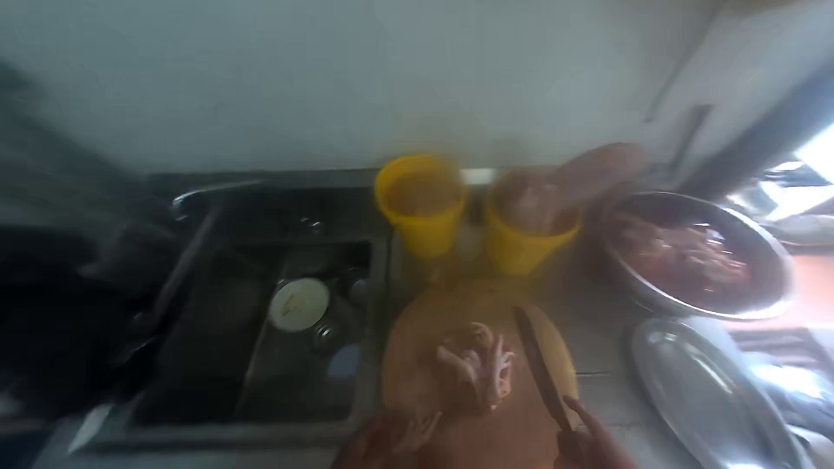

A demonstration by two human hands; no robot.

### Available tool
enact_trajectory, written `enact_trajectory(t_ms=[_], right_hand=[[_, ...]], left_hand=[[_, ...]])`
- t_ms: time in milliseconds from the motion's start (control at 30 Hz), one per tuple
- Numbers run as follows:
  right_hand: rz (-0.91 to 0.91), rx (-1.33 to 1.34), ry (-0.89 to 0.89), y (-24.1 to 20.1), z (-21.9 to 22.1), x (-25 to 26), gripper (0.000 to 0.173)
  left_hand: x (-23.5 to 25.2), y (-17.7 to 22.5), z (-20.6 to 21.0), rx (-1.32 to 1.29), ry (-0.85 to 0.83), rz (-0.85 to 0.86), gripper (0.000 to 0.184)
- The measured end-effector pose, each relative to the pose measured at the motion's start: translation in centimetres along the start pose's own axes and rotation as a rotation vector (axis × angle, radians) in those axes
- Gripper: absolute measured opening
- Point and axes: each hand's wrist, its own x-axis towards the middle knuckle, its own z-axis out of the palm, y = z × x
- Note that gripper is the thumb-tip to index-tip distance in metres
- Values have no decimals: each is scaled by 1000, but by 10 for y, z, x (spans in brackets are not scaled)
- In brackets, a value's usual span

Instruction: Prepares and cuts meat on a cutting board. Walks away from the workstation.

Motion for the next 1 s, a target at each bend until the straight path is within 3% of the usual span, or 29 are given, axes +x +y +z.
enact_trajectory(t_ms=[100,167,233,367,567,833,1000], right_hand=[[75,-152,-10,-18,31,36,43],[58,-136,-119,-33,56,56,32],[-88,-230,-220,-40,80,75,27],[-236,-558,-305,-54,133,112,34],[-138,-693,-388,-46,175,135,41],[-356,-617,-206,-62,184,123,30],[-121,-882,-346,-43,191,135,47]], left_hand=[[-3,-20,5,-134,137,-61,43],[-5,-28,5,-321,122,18,37],[-1,-41,7,-395,103,100,37],[6,-57,14,-516,145,132,37],[10,-70,29,-550,234,248,29],[10,-69,24,-453,240,221,29],[8,-69,25,-503,252,211,24]])
